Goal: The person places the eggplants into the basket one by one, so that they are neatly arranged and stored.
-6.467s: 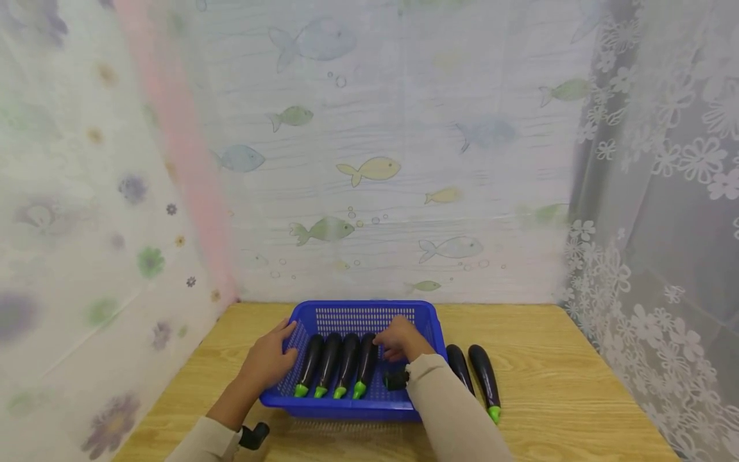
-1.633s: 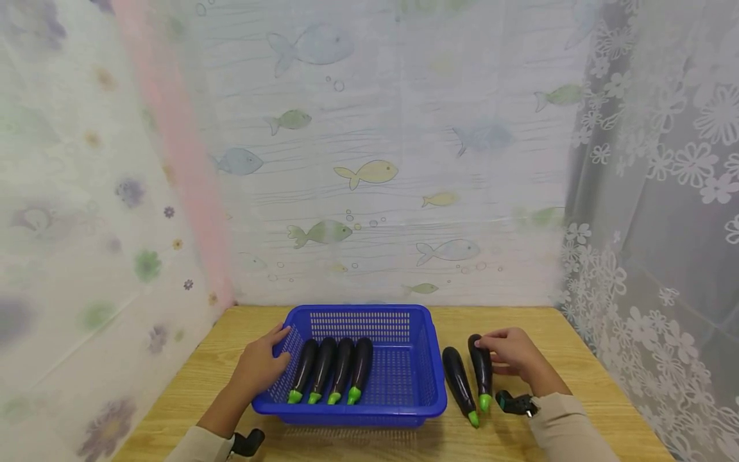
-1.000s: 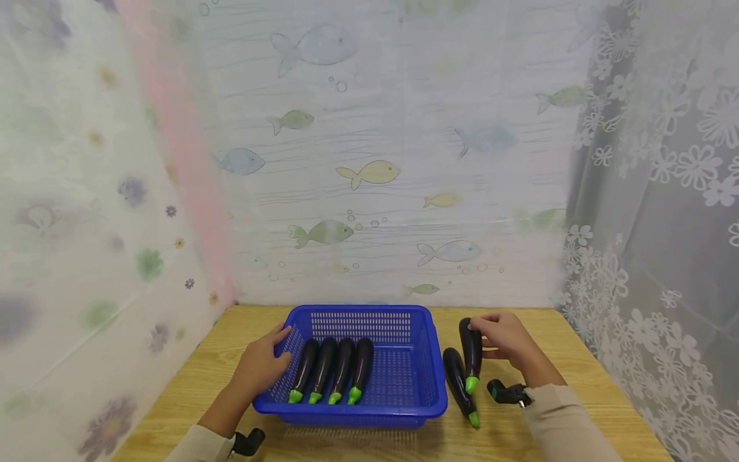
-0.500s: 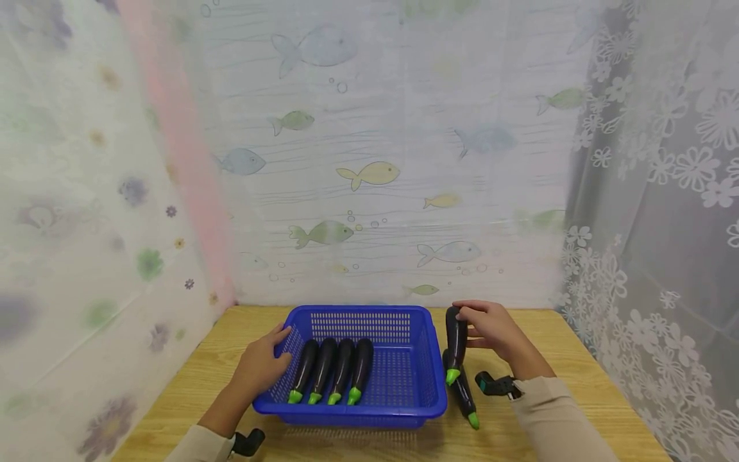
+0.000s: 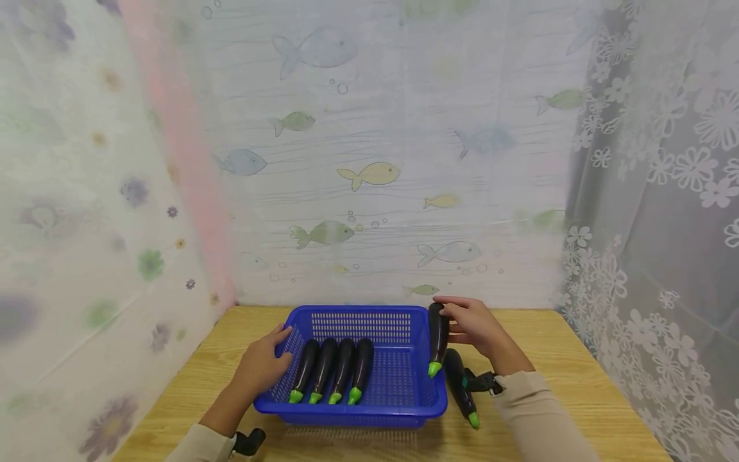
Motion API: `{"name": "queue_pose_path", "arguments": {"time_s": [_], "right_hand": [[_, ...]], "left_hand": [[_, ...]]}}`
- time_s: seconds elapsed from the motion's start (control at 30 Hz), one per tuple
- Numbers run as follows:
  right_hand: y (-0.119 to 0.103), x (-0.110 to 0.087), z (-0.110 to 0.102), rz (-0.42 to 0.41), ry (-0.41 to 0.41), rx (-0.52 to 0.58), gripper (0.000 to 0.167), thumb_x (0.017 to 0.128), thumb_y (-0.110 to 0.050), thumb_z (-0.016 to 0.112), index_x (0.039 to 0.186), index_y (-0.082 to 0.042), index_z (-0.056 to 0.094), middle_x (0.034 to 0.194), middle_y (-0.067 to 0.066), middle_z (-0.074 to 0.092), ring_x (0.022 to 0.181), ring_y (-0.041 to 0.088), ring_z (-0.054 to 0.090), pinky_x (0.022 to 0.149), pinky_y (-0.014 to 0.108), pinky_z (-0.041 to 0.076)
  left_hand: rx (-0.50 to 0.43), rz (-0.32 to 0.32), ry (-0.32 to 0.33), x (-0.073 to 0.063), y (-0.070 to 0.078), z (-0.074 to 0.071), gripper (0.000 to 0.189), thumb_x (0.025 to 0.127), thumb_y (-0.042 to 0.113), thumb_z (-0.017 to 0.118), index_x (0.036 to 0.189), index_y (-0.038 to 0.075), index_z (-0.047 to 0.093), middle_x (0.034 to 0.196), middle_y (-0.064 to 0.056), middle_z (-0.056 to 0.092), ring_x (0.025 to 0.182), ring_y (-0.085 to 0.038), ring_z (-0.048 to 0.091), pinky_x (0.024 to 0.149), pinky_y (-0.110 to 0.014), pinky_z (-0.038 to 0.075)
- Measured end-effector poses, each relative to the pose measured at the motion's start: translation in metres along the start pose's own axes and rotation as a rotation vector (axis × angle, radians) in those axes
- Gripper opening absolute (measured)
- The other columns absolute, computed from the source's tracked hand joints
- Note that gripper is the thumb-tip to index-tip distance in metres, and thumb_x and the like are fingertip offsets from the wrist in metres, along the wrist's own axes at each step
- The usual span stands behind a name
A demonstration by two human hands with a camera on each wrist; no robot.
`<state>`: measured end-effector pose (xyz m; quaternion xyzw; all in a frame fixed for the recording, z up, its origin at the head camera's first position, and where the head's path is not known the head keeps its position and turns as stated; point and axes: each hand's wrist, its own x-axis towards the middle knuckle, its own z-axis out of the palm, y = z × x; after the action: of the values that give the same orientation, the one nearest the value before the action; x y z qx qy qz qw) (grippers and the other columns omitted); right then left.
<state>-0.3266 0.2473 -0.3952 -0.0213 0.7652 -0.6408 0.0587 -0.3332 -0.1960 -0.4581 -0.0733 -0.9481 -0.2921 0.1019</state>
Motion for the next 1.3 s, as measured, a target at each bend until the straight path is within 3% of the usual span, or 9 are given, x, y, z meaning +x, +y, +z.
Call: {"name": "queue_pose_path", "arguments": {"time_s": [0.27, 0.5, 0.8, 0.87, 0.97, 1.07, 1.3], "right_hand": [[-0.003, 0.006, 0.013, -0.034, -0.017, 0.008, 0.058, 0.101, -0.026, 0.066, 0.153, -0.005, 0.049, 0.132, 0.022, 0.067, 0.102, 0.028, 0.076, 0.085, 0.044, 0.063], [-0.004, 0.012, 0.027, -0.031, -0.024, 0.012, 0.057, 0.099, -0.02, 0.068, 0.151, -0.006, 0.051, 0.13, 0.022, 0.067, 0.105, 0.03, 0.075, 0.086, 0.046, 0.063], [-0.002, 0.023, 0.045, -0.016, -0.03, -0.001, 0.055, 0.099, -0.017, 0.068, 0.15, -0.007, 0.053, 0.139, 0.027, 0.06, 0.115, 0.037, 0.071, 0.089, 0.051, 0.061], [-0.002, 0.024, 0.049, -0.011, -0.033, -0.003, 0.056, 0.098, -0.016, 0.069, 0.151, -0.006, 0.051, 0.141, 0.028, 0.06, 0.115, 0.037, 0.071, 0.089, 0.052, 0.061], [-0.002, 0.027, 0.055, 0.002, -0.021, 0.003, 0.058, 0.097, -0.014, 0.07, 0.151, -0.004, 0.051, 0.14, 0.029, 0.06, 0.113, 0.037, 0.072, 0.088, 0.054, 0.061], [-0.002, 0.029, 0.061, 0.002, -0.019, -0.012, 0.058, 0.096, -0.012, 0.07, 0.149, 0.0, 0.05, 0.139, 0.031, 0.059, 0.113, 0.039, 0.071, 0.086, 0.055, 0.061], [0.001, 0.037, 0.074, 0.002, -0.003, -0.047, 0.053, 0.094, -0.01, 0.072, 0.142, 0.005, 0.056, 0.128, 0.03, 0.064, 0.112, 0.045, 0.071, 0.077, 0.054, 0.063]], "left_hand": [[-0.006, -0.008, -0.002, 0.0, 0.001, 0.0, 0.062, 0.091, 0.017, 0.065, 0.152, 0.01, 0.054, 0.163, -0.016, 0.041, 0.142, -0.048, 0.047, 0.079, -0.046, 0.062], [0.004, -0.011, -0.005, -0.001, 0.001, 0.0, 0.062, 0.092, 0.018, 0.065, 0.152, 0.011, 0.053, 0.163, -0.016, 0.041, 0.143, -0.047, 0.046, 0.103, -0.063, 0.049], [0.001, 0.0, 0.001, 0.0, -0.001, 0.0, 0.062, 0.091, 0.018, 0.065, 0.152, 0.011, 0.054, 0.163, -0.016, 0.042, 0.143, -0.047, 0.047, 0.099, -0.059, 0.055], [0.007, 0.003, 0.004, -0.001, 0.0, 0.0, 0.062, 0.091, 0.018, 0.065, 0.151, 0.011, 0.054, 0.162, -0.016, 0.043, 0.142, -0.047, 0.047, 0.096, -0.057, 0.057], [-0.01, 0.0, 0.003, -0.001, 0.001, -0.001, 0.062, 0.09, 0.017, 0.065, 0.151, 0.01, 0.054, 0.163, -0.016, 0.042, 0.142, -0.047, 0.047, 0.075, -0.042, 0.061], [-0.026, -0.006, -0.001, -0.001, 0.002, -0.001, 0.063, 0.09, 0.016, 0.065, 0.152, 0.01, 0.054, 0.163, -0.016, 0.041, 0.142, -0.048, 0.047, 0.059, -0.028, 0.05], [-0.037, -0.01, -0.002, -0.001, 0.002, -0.002, 0.063, 0.09, 0.015, 0.065, 0.151, 0.01, 0.054, 0.163, -0.018, 0.042, 0.141, -0.049, 0.047, 0.056, -0.027, 0.046]]}}
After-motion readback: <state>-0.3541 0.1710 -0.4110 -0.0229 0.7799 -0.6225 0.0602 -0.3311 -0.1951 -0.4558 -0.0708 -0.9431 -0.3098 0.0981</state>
